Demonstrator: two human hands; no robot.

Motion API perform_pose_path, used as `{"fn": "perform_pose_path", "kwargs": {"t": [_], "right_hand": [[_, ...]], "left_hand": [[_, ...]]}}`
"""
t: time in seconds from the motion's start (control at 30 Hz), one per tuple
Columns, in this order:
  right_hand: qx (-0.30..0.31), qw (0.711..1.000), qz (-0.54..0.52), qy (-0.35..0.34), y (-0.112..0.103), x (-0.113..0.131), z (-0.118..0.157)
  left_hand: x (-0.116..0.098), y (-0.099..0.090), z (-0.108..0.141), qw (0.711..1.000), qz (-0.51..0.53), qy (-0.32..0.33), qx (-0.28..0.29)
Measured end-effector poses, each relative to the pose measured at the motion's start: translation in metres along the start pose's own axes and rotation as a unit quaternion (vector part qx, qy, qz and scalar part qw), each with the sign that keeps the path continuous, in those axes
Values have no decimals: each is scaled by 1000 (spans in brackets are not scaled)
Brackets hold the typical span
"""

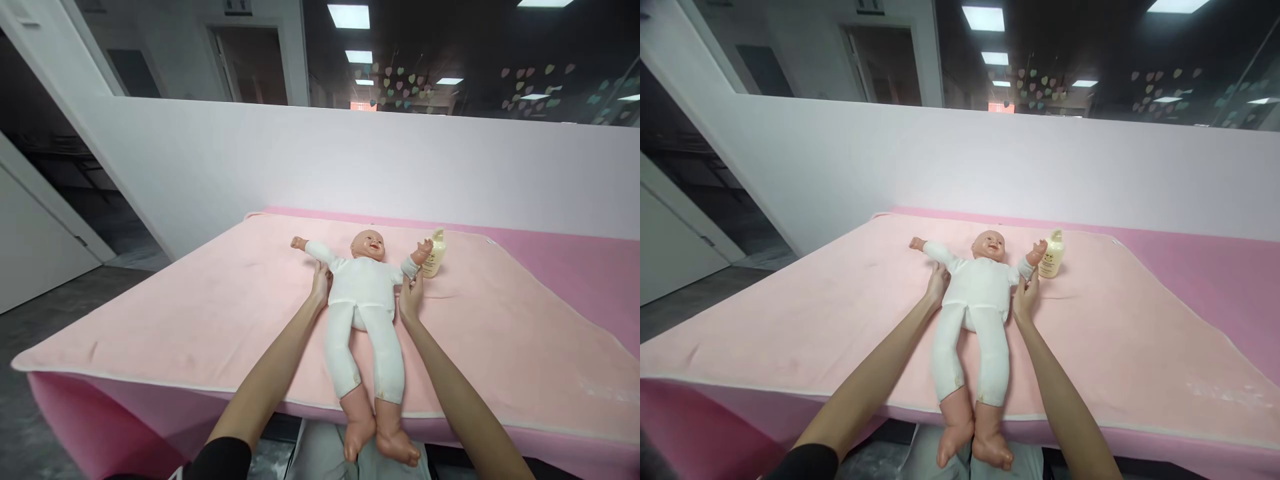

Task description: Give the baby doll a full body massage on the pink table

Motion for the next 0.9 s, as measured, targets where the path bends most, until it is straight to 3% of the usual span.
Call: {"fn": "perform_pose_path", "kwargs": {"t": [0.17, 0.3, 0.4, 0.57, 0.73, 0.9], "right_hand": [[65, 998, 14, 8, 12, -4, -1], [116, 992, 30, 30, 19, -12, -2], [121, 992, 22, 38, 17, -14, -4], [102, 989, 15, 104, 10, -24, -8], [138, 975, 66, 164, 12, -41, -11], [187, 941, 48, 279, 19, -55, -3]], "left_hand": [[-5, 6, 3, 998, 48, 16, 47], [0, 1, 0, 999, 31, 12, 30], [2, -2, 0, 1000, 5, 11, 12], [-2, -4, 0, 994, -100, 51, -15], [-3, 0, -7, 967, -241, 78, -21], [-6, 0, -9, 950, -299, 73, -45]]}}
Point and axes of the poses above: each hand's wrist, its own z-axis away from the middle knuckle, its own y-axis out of the palm, x = y × z, the point moved 8 cm from there along -z, towards the middle knuckle, and after that the axes turned 10 degrees about -y, right-handed, at the moved point
